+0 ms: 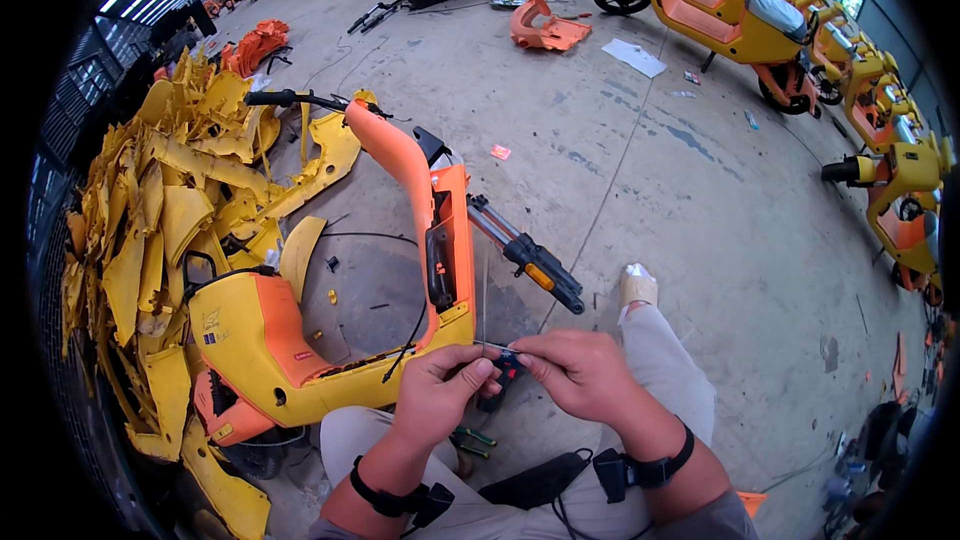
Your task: The person works on the wiring and body panels of an electric scooter frame. They handle several thin wires and use their hands to thread or connect them through the scooter's internal frame components.
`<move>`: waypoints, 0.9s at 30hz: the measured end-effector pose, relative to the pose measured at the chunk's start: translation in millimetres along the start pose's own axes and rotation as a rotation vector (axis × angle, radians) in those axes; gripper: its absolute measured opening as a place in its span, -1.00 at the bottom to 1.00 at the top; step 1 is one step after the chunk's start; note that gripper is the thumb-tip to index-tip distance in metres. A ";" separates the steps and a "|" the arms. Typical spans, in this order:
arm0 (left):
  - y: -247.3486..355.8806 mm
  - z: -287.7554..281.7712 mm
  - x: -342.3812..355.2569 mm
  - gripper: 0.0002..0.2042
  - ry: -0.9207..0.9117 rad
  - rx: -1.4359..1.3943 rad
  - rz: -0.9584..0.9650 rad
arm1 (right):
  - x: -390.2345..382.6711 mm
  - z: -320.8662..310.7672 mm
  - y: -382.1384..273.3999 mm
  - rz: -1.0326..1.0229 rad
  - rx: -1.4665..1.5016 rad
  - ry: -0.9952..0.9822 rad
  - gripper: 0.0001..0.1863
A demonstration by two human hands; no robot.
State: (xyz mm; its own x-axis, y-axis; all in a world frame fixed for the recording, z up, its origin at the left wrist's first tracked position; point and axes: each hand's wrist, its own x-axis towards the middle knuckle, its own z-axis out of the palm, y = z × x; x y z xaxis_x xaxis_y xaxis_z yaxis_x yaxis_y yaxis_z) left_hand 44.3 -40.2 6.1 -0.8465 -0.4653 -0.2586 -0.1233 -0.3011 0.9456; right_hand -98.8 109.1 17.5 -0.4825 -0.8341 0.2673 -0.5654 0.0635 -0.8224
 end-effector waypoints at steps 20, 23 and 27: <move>-5.5 -4.9 -1.7 -0.80 -0.085 -0.122 -0.051 | 2.5 8.5 0.5 -0.042 0.011 -0.055 -0.86; -1.5 -0.2 -0.7 -0.77 -0.085 -0.152 -0.072 | 2.3 10.5 0.7 -0.055 0.004 -0.054 -0.87; -5.6 -3.8 -0.4 -0.77 -0.041 -0.268 -0.136 | 4.3 21.3 1.3 -0.067 0.074 0.005 -0.87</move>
State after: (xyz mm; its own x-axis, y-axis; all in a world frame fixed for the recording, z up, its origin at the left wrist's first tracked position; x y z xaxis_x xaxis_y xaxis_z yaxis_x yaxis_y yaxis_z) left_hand 47.3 -41.6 0.1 -0.8525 -0.3737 -0.3656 -0.1004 -0.5694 0.8159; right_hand -87.3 93.9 6.9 -0.4486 -0.8323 0.3255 -0.5460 -0.0331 -0.8371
